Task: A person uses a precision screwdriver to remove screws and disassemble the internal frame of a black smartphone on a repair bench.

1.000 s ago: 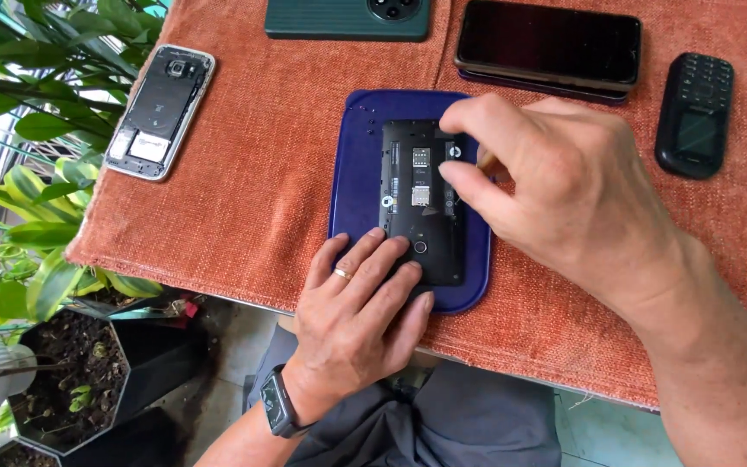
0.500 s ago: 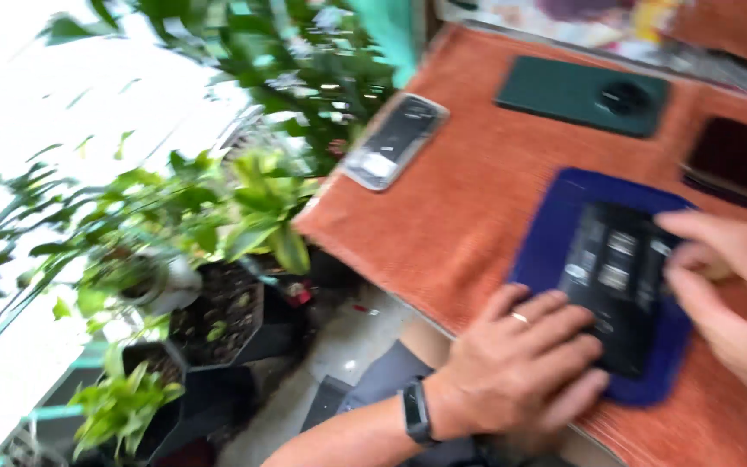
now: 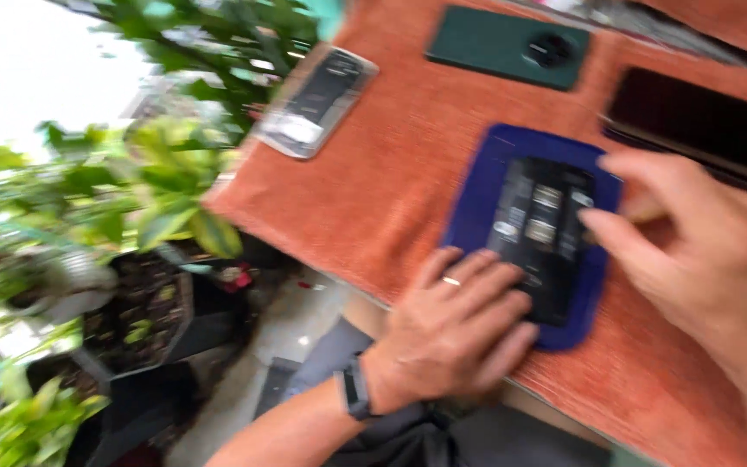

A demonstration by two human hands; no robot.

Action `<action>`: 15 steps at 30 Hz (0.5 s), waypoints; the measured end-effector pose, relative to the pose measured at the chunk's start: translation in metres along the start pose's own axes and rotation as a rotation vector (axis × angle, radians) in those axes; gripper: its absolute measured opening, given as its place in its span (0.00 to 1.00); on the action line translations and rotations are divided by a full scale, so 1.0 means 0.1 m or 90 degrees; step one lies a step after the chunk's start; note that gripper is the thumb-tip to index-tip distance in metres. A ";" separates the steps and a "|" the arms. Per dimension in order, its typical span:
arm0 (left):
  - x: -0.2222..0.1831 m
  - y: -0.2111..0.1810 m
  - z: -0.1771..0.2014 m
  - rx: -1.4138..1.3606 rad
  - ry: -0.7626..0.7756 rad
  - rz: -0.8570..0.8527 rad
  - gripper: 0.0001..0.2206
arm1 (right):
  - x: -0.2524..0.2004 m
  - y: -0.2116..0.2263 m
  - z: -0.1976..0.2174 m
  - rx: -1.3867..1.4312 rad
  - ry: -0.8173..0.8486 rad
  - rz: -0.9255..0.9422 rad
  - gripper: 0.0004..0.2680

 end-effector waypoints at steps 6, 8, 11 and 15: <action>0.00 -0.02 -0.08 0.037 0.013 -0.013 0.09 | 0.18 0.31 0.14 0.008 0.054 0.098 0.15; 0.00 -0.01 -0.08 0.053 0.022 -0.021 0.09 | 0.18 0.35 0.12 0.018 0.049 0.134 0.14; 0.00 -0.01 -0.07 0.043 0.022 -0.017 0.08 | 0.19 0.32 0.14 -0.014 0.026 0.115 0.14; -0.01 0.00 -0.09 0.044 0.020 -0.018 0.08 | 0.21 0.37 0.14 0.060 0.074 0.095 0.16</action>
Point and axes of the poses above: each hand's wrist, its own x-axis towards the middle knuckle, its own z-axis out of the back of the hand, y = z × x, the point moved 7 cm from there along x, towards the middle knuckle, and after that the axes turned 15 degrees about -y, right-handed, at the moved point
